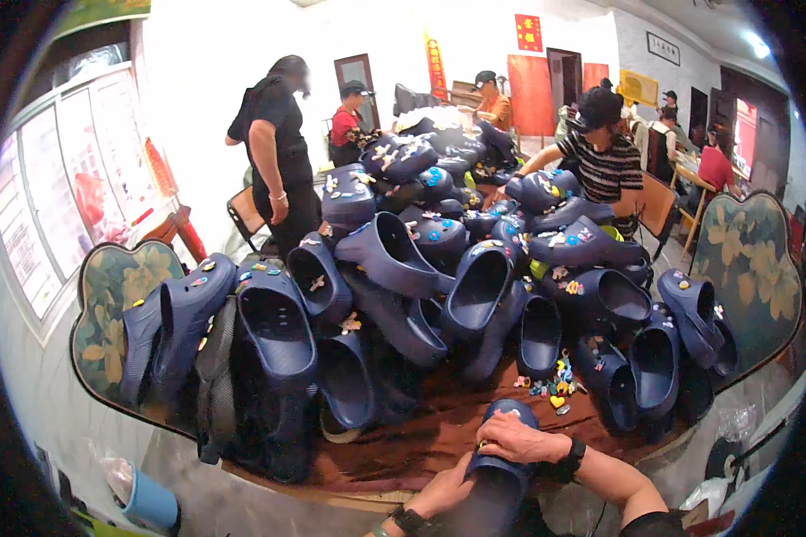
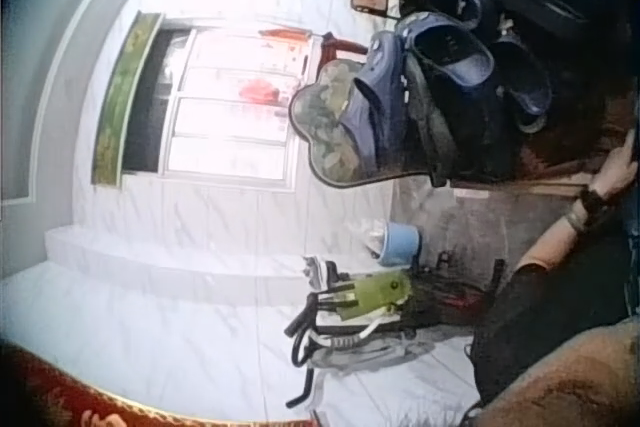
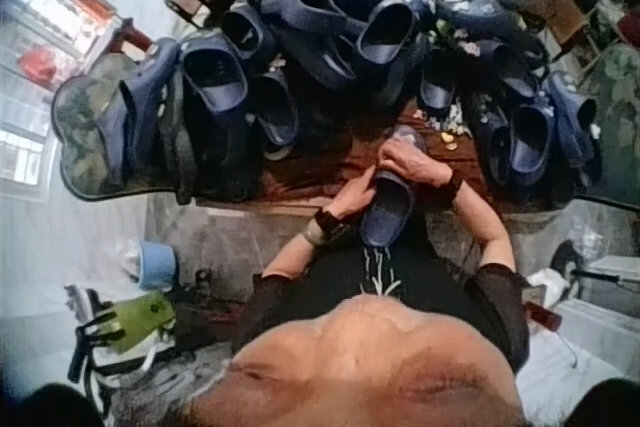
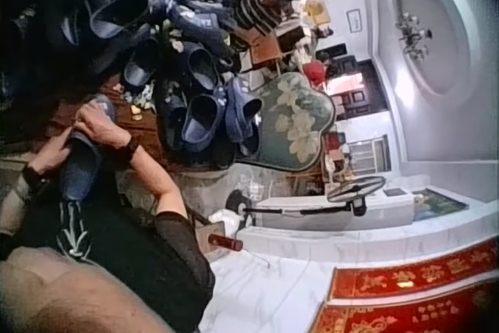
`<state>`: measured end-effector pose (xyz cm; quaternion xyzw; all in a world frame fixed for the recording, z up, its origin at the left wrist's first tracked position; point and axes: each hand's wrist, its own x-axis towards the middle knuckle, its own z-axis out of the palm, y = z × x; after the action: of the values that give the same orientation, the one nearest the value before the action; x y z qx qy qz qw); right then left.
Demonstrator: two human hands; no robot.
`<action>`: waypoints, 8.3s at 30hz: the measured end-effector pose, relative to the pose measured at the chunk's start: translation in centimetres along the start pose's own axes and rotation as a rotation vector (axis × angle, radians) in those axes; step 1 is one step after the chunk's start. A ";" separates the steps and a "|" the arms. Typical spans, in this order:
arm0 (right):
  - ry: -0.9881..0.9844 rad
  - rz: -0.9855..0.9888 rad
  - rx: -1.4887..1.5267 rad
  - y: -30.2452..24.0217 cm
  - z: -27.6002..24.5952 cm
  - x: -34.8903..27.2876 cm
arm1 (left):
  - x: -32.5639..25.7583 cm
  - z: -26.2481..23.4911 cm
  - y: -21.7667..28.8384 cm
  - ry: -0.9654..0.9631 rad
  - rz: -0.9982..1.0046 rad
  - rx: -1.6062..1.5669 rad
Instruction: Manually attaching decorative charms into the holes of dark blue foam clogs.
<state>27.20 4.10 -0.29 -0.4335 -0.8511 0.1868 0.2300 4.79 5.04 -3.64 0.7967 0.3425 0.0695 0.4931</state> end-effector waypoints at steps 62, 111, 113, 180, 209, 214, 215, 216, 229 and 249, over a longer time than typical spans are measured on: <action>0.708 0.120 -0.081 -2.0 0.1 -1.6 | -1.0 1.0 1.1 0.130 -0.082 0.085; 0.074 0.741 -0.035 0.4 -2.5 -0.5 | -0.8 1.8 1.2 0.123 -0.087 0.093; 0.187 0.579 0.118 4.1 -1.0 -2.2 | -0.9 1.9 1.3 0.119 -0.047 0.101; 0.309 0.835 0.151 -2.1 1.9 -6.7 | -1.5 0.9 3.6 0.093 -0.167 0.085; 0.652 0.412 0.250 1.2 0.7 -7.4 | -0.7 0.4 2.0 0.189 -0.016 0.024; 0.550 0.250 0.273 -2.9 3.2 -8.9 | -1.2 1.0 1.7 0.217 -0.008 0.073; 0.585 0.262 0.292 -2.9 4.1 -9.1 | -1.4 1.1 2.3 0.183 -0.106 0.093; 0.621 0.270 0.319 -3.0 4.9 -9.0 | -1.4 1.4 1.7 0.181 -0.112 0.120; 0.769 0.471 0.376 -5.1 5.4 -8.5 | -1.4 0.9 2.9 0.067 -0.164 0.084; 0.692 0.647 0.470 -4.7 5.4 -9.2 | -1.7 1.1 2.8 0.093 -0.093 0.025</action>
<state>25.93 -6.74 -4.40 -0.6471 -0.4833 0.2798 0.5190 5.32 2.37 -1.43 0.7819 0.4026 0.0793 0.4693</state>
